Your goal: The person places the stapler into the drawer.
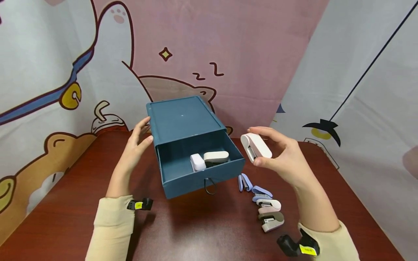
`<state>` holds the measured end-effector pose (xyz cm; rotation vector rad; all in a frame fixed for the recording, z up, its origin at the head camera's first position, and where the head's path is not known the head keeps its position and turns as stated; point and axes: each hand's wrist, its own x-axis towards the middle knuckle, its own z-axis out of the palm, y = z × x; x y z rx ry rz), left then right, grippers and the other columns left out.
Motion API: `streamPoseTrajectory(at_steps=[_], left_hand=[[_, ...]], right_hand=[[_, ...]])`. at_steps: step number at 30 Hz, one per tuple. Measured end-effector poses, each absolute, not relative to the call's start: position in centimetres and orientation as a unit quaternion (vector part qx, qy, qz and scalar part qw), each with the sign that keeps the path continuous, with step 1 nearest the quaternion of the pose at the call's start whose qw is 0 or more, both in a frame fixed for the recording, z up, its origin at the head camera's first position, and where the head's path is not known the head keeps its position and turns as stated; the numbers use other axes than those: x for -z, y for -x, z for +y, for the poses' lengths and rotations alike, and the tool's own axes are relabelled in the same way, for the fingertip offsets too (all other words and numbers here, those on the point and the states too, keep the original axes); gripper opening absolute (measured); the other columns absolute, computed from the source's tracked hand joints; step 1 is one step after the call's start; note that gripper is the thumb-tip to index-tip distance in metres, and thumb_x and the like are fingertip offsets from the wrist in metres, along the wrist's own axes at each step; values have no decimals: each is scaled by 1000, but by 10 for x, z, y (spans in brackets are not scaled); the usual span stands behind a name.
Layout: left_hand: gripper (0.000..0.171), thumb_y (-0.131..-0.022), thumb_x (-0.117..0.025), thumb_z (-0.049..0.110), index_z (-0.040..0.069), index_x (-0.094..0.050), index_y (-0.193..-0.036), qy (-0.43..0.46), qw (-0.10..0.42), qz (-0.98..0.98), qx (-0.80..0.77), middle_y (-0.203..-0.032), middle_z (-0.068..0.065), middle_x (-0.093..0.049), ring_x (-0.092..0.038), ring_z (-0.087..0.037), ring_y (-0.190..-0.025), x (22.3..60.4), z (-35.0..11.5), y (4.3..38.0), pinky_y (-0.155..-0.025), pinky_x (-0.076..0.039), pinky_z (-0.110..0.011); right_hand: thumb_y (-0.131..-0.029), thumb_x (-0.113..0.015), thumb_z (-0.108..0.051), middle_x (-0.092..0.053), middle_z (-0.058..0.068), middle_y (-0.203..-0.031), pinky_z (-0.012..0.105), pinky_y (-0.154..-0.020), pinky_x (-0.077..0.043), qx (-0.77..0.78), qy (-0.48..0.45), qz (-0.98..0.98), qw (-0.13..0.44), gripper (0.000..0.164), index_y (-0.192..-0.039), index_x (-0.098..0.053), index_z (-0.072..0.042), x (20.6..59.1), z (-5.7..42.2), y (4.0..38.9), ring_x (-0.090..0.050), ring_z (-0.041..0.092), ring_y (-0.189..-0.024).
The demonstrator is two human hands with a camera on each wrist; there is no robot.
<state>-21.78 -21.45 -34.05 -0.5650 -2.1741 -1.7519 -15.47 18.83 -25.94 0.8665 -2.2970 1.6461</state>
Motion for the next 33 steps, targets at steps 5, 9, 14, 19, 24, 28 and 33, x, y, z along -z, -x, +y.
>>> streamPoseTrajectory(at_steps=[5,9,14,19,24,28,33], left_hand=[[62,-95,-51,17,15,-26,-152,198,153,-757,603,-145,-17,-34,-28,-31,-136,341,-215,218,-103,-23,-59],[62,-95,-51,18,15,-27,-152,197,154,-759,601,-145,-17,-34,-28,-30,-135,342,-216,218,-104,-23,-59],[62,-95,-51,18,15,-26,-152,196,152,-759,602,-145,-17,-33,-28,-31,-135,342,-215,218,-104,-23,-59],[62,-95,-51,18,15,-26,-152,195,151,-760,601,-145,-17,-33,-28,-31,-135,343,-215,218,-103,-23,-59],[63,-95,-51,20,17,-25,-152,192,150,-762,600,-145,-16,-33,-28,-31,-135,342,-216,217,-103,-24,-59],[64,-95,-51,21,17,-24,-153,192,147,-762,601,-146,-15,-33,-28,-31,-135,342,-216,217,-103,-23,-59],[63,-95,-51,20,17,-24,-153,193,147,-764,598,-145,-16,-33,-28,-31,-135,341,-216,218,-103,-23,-59]], right_hand=[[-74,-78,4,-57,11,-120,29,-68,-51,-573,-312,-754,73,62,-132,-58,-9,250,165,157,-53,28,-94],[-74,-80,2,-58,9,-119,32,-68,-50,-561,-327,-758,61,63,-131,-57,-10,243,149,158,-53,28,-95],[-73,-81,1,-59,5,-118,34,-69,-50,-549,-331,-767,39,63,-131,-57,-11,238,131,162,-53,26,-96],[-74,-82,-3,-59,3,-119,38,-69,-50,-537,-331,-775,22,63,-131,-56,-9,237,117,166,-53,27,-94],[-73,-84,-12,-58,1,-120,42,-67,-52,-526,-322,-787,2,64,-131,-56,-9,240,104,171,-53,26,-96],[-73,-84,-17,-58,0,-117,40,-65,-53,-511,-314,-800,-5,62,-129,-57,-13,241,92,173,-52,25,-97],[-72,-85,-21,-58,-1,-114,36,-64,-53,-487,-321,-812,-13,61,-127,-58,-15,243,77,173,-53,22,-96]])
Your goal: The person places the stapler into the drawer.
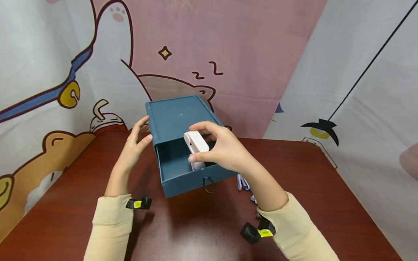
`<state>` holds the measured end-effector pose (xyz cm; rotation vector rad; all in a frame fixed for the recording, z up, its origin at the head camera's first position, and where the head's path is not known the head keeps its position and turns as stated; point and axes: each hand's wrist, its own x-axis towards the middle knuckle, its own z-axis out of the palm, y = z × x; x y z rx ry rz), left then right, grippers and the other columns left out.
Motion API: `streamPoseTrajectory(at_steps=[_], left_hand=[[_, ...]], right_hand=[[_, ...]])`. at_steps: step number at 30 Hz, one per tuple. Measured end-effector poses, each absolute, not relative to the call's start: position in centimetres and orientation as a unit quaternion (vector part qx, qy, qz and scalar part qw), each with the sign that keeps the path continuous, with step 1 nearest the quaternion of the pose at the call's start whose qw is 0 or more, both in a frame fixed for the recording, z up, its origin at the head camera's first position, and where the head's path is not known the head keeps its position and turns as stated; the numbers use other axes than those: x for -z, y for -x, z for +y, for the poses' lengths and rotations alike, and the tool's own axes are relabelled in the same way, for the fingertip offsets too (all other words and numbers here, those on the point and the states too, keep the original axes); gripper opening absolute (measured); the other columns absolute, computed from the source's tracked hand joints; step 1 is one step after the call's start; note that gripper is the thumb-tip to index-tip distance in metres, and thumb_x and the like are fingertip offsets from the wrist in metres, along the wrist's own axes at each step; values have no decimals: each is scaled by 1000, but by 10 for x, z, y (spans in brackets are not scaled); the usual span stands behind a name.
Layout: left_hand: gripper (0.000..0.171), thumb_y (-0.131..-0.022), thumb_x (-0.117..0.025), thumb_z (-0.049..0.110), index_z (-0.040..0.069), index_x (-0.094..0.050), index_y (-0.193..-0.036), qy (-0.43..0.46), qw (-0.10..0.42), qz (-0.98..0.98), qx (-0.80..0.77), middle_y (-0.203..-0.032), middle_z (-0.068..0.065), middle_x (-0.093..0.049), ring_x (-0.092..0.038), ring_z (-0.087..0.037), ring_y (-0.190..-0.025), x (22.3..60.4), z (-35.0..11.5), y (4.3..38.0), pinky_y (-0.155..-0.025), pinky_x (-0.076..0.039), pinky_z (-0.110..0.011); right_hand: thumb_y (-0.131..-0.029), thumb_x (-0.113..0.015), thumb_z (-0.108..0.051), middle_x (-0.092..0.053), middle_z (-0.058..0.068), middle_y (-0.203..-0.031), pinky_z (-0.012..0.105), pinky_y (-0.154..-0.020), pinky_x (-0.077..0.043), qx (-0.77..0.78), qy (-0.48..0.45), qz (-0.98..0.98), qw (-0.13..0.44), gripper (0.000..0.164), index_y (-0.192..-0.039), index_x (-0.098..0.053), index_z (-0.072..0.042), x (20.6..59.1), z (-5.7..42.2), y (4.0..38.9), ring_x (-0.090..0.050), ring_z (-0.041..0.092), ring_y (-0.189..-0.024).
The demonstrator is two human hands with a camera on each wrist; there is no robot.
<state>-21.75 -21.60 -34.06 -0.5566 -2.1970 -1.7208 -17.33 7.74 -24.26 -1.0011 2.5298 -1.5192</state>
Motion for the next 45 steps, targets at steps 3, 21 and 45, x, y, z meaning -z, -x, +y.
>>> streamPoseTrajectory(at_steps=[3,21,45], left_hand=[[64,-95,-51,21,17,-24,-153,193,147,-765,596,-146,-16,-33,-28,-32,-135,339,-216,218,-103,-23,-60],[64,-95,-52,21,17,-25,-152,186,149,-763,601,-145,-16,-34,-29,-32,-134,340,-214,217,-103,-24,-60],[63,-96,-51,20,17,-23,-153,190,141,-759,606,-146,-16,-33,-29,-33,-134,341,-214,217,-103,-23,-60]], right_hand=[[-72,-86,-22,-58,-2,-113,34,-71,-52,469,336,817,11,62,-126,-58,-15,244,70,174,-54,18,-97],[-74,-84,-23,-60,-1,-113,30,-78,-46,394,353,841,110,61,-128,-56,-13,248,46,179,-58,13,-95],[-84,-75,-24,-57,-5,-128,33,-96,-42,372,364,851,66,46,-127,-60,-17,250,52,171,-52,16,-119]])
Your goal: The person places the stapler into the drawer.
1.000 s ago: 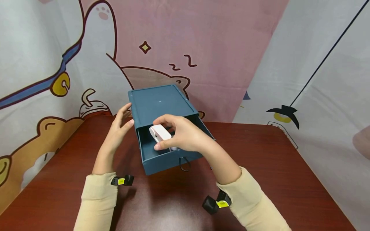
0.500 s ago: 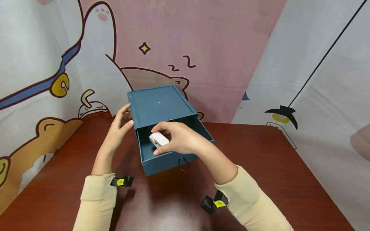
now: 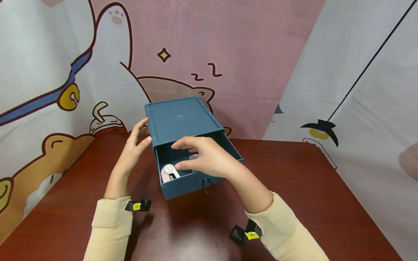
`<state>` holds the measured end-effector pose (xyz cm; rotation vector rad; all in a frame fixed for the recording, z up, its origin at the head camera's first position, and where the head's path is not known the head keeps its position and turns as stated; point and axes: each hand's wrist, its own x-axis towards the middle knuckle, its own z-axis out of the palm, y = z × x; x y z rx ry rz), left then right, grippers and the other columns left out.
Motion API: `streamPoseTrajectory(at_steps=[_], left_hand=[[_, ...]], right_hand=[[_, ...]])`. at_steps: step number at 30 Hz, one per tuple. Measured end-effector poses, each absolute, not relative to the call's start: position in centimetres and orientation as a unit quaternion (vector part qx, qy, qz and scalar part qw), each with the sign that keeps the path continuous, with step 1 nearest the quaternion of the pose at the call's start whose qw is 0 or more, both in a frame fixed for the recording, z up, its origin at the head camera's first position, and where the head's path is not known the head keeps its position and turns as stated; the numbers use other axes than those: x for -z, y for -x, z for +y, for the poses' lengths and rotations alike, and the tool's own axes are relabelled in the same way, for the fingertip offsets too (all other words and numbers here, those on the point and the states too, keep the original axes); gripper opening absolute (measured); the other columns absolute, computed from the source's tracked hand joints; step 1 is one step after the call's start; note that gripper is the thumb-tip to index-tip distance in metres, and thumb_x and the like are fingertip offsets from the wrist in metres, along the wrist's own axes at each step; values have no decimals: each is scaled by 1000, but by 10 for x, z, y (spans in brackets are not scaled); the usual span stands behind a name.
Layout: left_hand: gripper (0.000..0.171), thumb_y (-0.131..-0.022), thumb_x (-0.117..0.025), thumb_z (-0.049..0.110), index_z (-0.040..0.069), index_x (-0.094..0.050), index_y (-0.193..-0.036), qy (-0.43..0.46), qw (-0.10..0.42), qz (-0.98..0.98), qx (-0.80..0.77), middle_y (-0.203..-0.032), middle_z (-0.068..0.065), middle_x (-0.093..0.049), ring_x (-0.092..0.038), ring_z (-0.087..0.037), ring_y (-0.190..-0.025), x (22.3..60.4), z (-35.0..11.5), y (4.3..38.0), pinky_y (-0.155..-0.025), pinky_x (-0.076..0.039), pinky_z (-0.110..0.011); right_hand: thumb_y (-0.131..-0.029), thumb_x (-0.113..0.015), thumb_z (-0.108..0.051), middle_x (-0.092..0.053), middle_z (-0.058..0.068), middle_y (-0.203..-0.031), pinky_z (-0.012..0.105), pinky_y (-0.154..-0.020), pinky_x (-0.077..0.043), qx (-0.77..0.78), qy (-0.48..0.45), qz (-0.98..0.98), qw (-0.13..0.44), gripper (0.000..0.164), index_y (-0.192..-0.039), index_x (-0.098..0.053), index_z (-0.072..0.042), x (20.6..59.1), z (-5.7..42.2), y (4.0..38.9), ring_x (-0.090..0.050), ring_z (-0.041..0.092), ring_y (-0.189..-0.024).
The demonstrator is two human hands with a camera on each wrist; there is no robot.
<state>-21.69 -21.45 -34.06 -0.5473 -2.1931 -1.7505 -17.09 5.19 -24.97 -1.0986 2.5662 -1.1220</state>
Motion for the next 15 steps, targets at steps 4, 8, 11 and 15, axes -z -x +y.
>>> streamPoseTrajectory(at_steps=[4,8,11,15], left_hand=[[62,-96,-50,18,17,-24,-152,192,145,-760,604,-145,-16,-34,-29,-31,-134,341,-215,218,-103,-24,-59],[62,-96,-50,17,17,-25,-152,195,147,-760,602,-145,-15,-34,-29,-31,-134,341,-215,218,-103,-24,-58],[62,-96,-50,17,17,-25,-152,195,146,-761,602,-145,-16,-34,-29,-31,-134,341,-215,217,-103,-24,-59],[63,-95,-51,18,16,-25,-152,195,147,-761,602,-145,-16,-34,-29,-32,-134,341,-215,217,-104,-23,-59]], right_hand=[[-85,-74,-25,-60,-9,-122,37,-91,-46,423,370,827,1,40,-123,-64,-18,252,59,163,-55,18,-114],[-85,-74,-24,-63,-9,-118,43,-85,-49,468,369,801,-49,36,-119,-67,-16,255,68,153,-58,20,-107],[-84,-75,-17,-65,-5,-114,44,-83,-50,495,378,777,-93,31,-114,-69,-11,258,75,147,-61,22,-101],[-81,-75,-3,-67,2,-106,39,-80,-50,514,402,740,-163,28,-107,-70,-4,264,83,140,-62,21,-92]])
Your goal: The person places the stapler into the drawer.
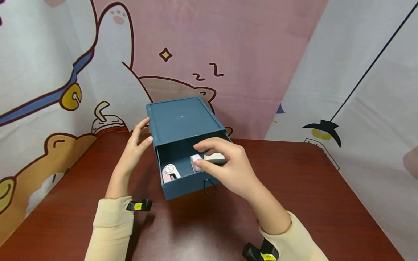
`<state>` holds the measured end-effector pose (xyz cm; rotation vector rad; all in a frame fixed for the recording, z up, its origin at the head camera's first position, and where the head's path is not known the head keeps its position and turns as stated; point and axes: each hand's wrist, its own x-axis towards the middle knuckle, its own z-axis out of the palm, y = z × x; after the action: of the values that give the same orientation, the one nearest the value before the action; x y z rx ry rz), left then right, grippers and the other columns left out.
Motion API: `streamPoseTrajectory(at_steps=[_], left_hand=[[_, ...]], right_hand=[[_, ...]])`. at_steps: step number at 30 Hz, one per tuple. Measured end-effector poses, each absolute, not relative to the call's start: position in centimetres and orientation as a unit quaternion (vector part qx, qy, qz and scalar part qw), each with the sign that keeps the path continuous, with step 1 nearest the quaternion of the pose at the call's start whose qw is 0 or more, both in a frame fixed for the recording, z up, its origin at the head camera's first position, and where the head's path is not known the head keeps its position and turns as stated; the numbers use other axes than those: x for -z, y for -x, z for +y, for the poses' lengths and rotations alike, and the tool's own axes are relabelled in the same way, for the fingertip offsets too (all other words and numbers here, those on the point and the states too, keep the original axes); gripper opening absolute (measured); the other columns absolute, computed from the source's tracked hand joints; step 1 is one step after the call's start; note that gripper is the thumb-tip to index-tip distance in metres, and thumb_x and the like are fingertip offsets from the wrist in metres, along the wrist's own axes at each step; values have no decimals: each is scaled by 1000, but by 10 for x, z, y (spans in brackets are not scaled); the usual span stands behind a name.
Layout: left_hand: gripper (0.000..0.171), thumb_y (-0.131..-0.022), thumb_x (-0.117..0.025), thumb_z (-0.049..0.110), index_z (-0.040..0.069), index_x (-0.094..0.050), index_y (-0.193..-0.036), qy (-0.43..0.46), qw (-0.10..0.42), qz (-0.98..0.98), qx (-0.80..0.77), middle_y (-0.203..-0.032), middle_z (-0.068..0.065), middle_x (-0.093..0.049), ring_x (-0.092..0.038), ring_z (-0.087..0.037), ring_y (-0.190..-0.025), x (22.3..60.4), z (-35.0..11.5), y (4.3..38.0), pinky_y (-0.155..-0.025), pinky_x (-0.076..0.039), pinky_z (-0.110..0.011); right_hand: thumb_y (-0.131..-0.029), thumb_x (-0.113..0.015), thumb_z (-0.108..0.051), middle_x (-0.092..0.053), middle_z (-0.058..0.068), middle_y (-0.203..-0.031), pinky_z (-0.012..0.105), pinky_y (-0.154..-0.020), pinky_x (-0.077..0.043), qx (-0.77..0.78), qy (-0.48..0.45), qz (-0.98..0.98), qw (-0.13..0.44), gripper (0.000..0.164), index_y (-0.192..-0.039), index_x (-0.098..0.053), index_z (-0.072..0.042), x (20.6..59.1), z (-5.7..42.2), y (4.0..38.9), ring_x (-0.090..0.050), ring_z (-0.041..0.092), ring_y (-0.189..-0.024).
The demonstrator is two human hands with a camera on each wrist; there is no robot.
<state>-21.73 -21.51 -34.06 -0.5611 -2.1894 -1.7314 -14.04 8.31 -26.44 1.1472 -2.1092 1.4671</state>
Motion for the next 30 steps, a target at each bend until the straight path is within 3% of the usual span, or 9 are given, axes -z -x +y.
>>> streamPoseTrajectory(at_steps=[6,10,15,21,30], left_hand=[[63,-95,-50,17,15,-24,-152,196,147,-759,604,-145,-16,-33,-28,-31,-135,340,-215,218,-104,-23,-59],[62,-95,-50,17,15,-24,-152,196,148,-759,603,-145,-16,-33,-28,-31,-135,341,-215,219,-103,-23,-59],[62,-95,-50,17,15,-25,-152,196,149,-760,602,-145,-16,-34,-28,-31,-135,341,-215,219,-103,-23,-59],[62,-95,-50,17,15,-25,-152,195,151,-760,602,-145,-16,-33,-28,-31,-135,341,-215,220,-104,-23,-59],[62,-96,-50,17,16,-25,-152,194,148,-758,604,-145,-16,-34,-28,-31,-135,342,-215,220,-104,-22,-59]], right_hand=[[-75,-77,6,-68,4,-93,28,-63,-49,-533,-417,-694,246,28,-101,-70,-2,278,93,136,-58,15,-75],[-82,-75,-9,-64,3,-78,22,-52,-43,-543,-421,-665,292,16,-96,-70,-2,290,100,136,-51,10,-60],[-87,-72,-20,-60,3,-71,19,-46,-38,-538,-440,-641,326,20,-95,-70,-2,304,106,135,-44,7,-52],[-87,-72,-22,-63,3,-72,18,-43,-37,-522,-452,-653,311,23,-97,-68,-2,320,111,132,-45,5,-51],[-84,-74,-26,-65,1,-72,19,-46,-41,-523,-445,-684,245,27,-95,-63,-4,340,116,129,-56,7,-57]])
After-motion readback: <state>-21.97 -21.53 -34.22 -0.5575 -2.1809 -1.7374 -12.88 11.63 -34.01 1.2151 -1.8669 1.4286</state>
